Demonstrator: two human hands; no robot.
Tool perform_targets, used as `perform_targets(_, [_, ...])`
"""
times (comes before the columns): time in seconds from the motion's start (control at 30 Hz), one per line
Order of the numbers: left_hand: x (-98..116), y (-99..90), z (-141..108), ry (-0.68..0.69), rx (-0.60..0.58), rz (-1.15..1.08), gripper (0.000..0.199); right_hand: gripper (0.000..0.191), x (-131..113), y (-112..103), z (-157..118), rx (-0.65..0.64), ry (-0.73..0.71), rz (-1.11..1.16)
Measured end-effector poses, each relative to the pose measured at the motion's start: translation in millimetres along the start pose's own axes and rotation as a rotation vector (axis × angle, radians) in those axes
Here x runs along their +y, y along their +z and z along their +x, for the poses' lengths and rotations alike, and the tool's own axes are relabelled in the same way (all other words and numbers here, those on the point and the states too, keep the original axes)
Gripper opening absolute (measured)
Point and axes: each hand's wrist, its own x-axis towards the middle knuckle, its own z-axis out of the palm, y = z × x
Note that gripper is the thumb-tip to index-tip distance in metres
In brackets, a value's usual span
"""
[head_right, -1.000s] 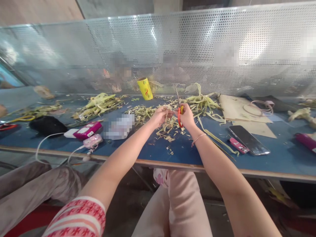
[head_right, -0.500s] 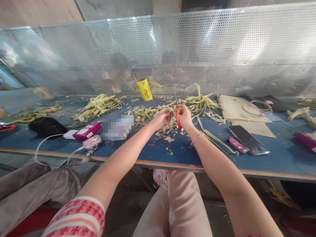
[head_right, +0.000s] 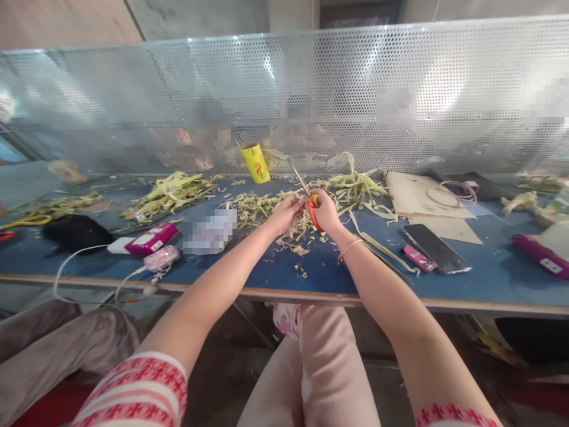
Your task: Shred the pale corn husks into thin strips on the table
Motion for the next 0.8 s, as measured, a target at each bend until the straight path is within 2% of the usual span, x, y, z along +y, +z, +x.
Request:
perform_targets(0.3, [1,7.3,0,-0.030,0.075,-0.095,0.024,0.040,-3,-2,2,-0.019,0.045,0.085])
perform_targets(0.57, [9,2.4,-3,-0.108,0.004,-0.224,0.018,0.042,-1,-3,1,0.009,0.010,0.088])
perform_targets(0.7, [11,-2.5,-1,-0.191,0.027,-0.297,0.023,0.043,2,-2,1,0.032,0.004,0.079])
perform_targets(0.8, [10,-3.4,0,-0.180,0.026,-0.300,0.024,0.043,5,0,1,0.043,-0.003,0.056])
